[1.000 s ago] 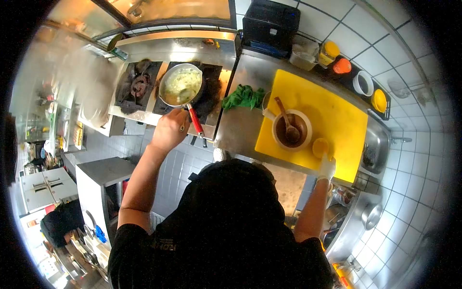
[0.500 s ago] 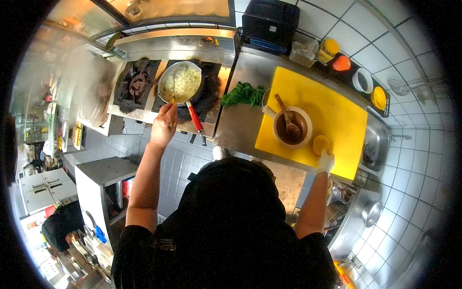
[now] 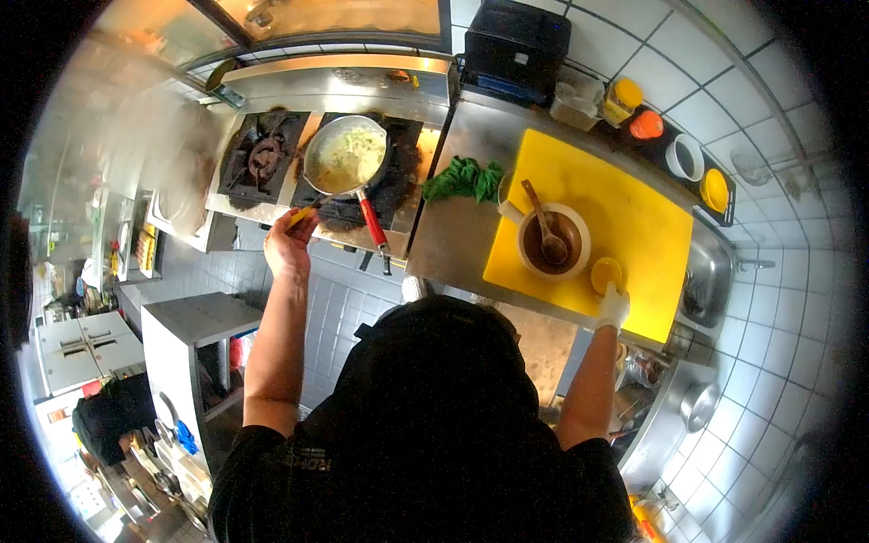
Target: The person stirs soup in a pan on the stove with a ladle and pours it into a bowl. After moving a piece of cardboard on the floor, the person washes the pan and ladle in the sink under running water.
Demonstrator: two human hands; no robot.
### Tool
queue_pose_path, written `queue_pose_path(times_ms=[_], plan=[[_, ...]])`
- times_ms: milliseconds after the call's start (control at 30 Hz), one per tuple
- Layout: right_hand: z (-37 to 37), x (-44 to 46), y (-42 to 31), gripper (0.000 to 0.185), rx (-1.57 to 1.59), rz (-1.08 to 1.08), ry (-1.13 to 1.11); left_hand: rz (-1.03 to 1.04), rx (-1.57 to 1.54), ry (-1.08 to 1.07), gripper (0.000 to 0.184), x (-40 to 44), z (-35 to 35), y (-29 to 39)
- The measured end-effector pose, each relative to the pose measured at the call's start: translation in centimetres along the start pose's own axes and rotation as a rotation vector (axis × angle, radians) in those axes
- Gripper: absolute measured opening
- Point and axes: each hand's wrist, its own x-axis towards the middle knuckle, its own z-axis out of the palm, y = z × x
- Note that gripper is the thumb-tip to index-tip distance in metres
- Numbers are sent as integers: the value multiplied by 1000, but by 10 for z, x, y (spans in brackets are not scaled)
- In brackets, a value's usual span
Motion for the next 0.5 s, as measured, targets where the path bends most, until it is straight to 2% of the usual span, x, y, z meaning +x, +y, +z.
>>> queue_pose_path(times_ms=[100,200,267,333,500], plan=[[1,-4,-1,37,79,7,-17,15,-6,5,26,-6,6,15],[4,2,9,31,85,-52,13,173,72,-59,29,-16,15,26],[7,16,25,27,74,-96,28,278,199,-115,33,-23,22,36],[6,25,31,27,113,-33,9,393,314,-172,33,-24,27,40],[1,19,27,25,146,15,-3,717,734,-209,21,-25,22,49]])
